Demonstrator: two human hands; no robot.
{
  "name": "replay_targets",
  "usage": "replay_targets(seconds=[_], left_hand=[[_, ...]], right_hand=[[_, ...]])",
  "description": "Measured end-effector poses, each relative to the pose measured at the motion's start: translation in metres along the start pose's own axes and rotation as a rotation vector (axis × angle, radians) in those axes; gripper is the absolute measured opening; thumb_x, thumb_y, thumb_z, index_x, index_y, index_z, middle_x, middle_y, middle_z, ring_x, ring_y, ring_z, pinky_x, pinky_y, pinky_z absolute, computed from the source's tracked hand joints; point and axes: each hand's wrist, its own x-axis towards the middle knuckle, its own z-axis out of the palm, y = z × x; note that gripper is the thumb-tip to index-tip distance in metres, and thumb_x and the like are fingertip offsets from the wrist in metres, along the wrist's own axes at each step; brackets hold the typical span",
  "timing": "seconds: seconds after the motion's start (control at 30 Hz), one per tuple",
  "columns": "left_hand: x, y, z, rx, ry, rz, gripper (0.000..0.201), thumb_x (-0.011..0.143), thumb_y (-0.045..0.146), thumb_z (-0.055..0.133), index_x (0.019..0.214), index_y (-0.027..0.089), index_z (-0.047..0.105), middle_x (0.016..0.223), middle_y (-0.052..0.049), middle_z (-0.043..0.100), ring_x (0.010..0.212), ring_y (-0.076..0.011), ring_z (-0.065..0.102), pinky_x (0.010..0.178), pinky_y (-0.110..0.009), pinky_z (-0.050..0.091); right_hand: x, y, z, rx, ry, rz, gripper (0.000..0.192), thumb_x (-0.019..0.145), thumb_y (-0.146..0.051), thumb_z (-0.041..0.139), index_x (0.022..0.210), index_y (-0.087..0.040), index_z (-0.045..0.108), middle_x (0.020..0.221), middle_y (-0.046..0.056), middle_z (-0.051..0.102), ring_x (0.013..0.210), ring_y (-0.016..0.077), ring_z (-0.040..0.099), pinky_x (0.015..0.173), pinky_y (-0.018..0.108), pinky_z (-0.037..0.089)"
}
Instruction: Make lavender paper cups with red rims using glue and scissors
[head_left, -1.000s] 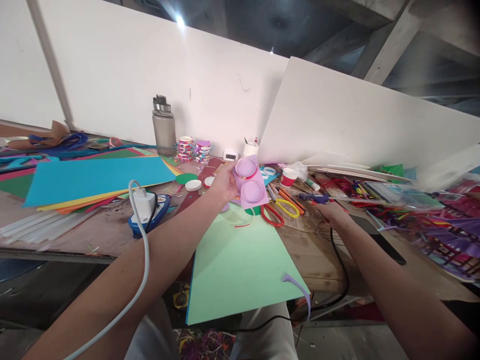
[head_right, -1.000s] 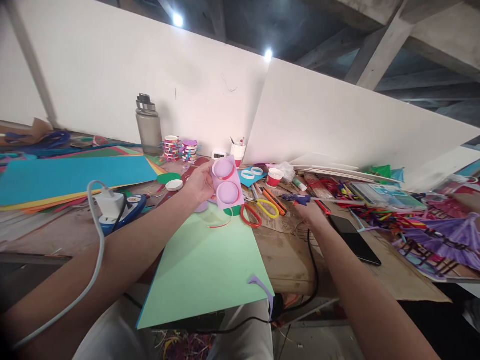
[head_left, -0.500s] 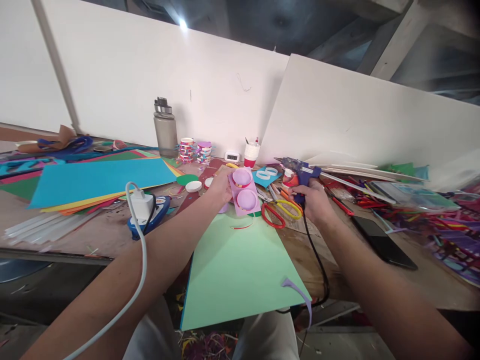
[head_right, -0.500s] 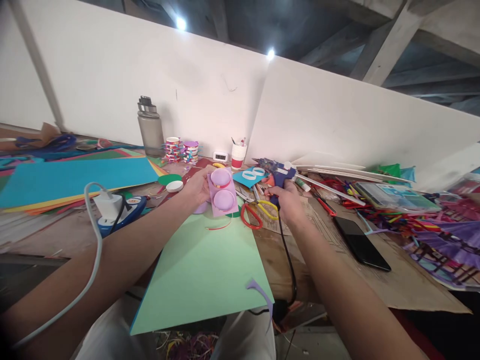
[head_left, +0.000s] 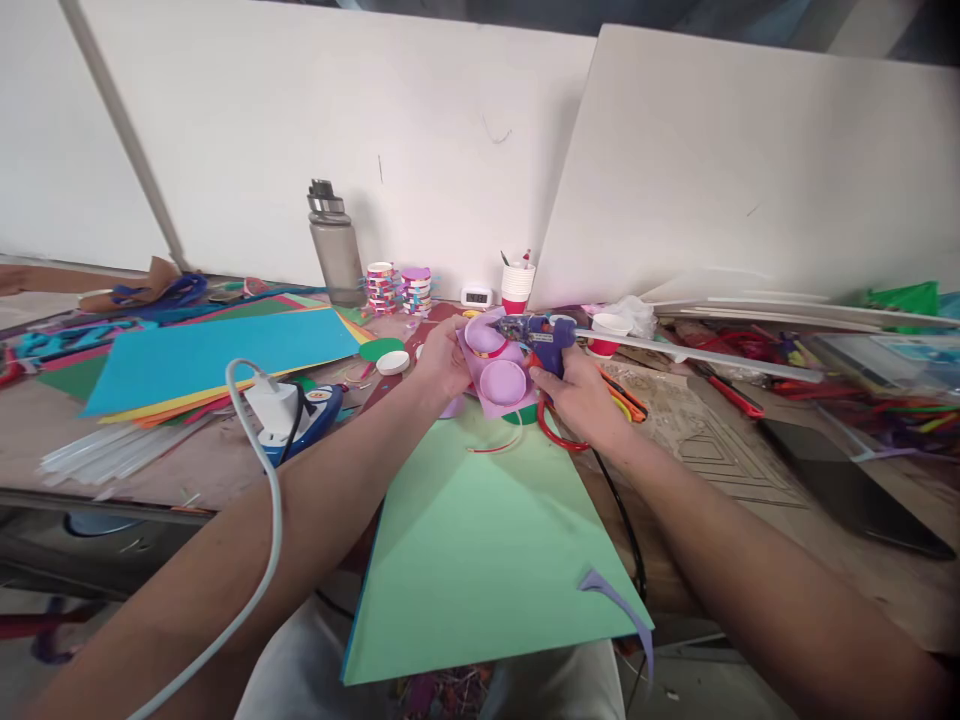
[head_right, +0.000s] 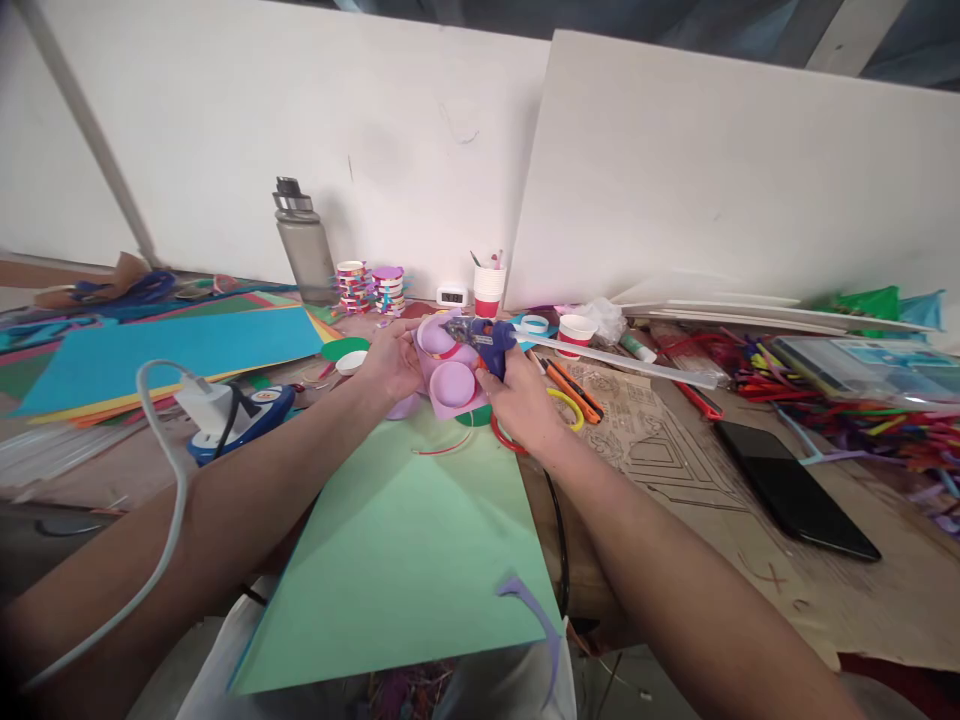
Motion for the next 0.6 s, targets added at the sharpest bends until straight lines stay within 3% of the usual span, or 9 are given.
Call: replay_targets(seconds=[0.17, 0.3, 0.47, 0.6], left_hand=[[0.0035, -0.0052, -0.002, 0.032, 0.015, 0.008, 0.016, 0.089, 0.03, 0.066, 0.096, 0.017, 0.073, 0.075, -0.006, 0.075, 0.077, -0.024, 0.073, 0.085, -0.038, 0.059], [0.0028, -0.0065, -0.0016, 0.094, -0.012, 0.034, 0.013, 0.088, 0.026, 0.067, 0.096, 0.018, 0.074, 0.075, -0.004, 0.076, 0.084, -0.0244, 0.075, 0.09, -0.037, 0.058], [0.0035, -0.0074, -0.0005, 0.103, -0.074, 0.033, 0.014, 0.088, 0.027, 0.066, 0.095, 0.018, 0.074, 0.076, -0.005, 0.076, 0.083, -0.0248, 0.075, 0.088, -0.037, 0.059], [0.0076, -0.0081, -0.0016, 0.103, -0.048, 0.045, 0.012, 0.086, 0.022, 0.069, 0.096, 0.018, 0.073, 0.069, -0.002, 0.074, 0.067, -0.0195, 0.07, 0.081, -0.034, 0.059]], right_hand=[[-0.0011, 0.0076, 0.0012, -0.065, 0.01, -0.06, 0.024, 0.085, -0.031, 0.06, 0.107, -0.022, 0.061, 0.106, 0.011, 0.07, 0.1, 0.0325, 0.061, 0.098, 0.058, 0.048], [-0.0021, 0.0101, 0.0028, -0.08, 0.046, -0.097, 0.026, 0.086, -0.032, 0.061, 0.11, -0.022, 0.061, 0.114, 0.012, 0.069, 0.106, 0.0328, 0.061, 0.1, 0.057, 0.047], [-0.0032, 0.008, 0.0032, -0.077, 0.066, -0.12, 0.026, 0.087, -0.031, 0.06, 0.112, -0.022, 0.06, 0.11, 0.011, 0.07, 0.1, 0.0306, 0.061, 0.097, 0.055, 0.05], [-0.0035, 0.0061, 0.0039, -0.082, 0.081, -0.132, 0.03, 0.088, -0.031, 0.059, 0.116, -0.022, 0.059, 0.117, 0.013, 0.069, 0.108, 0.0324, 0.061, 0.102, 0.056, 0.048]])
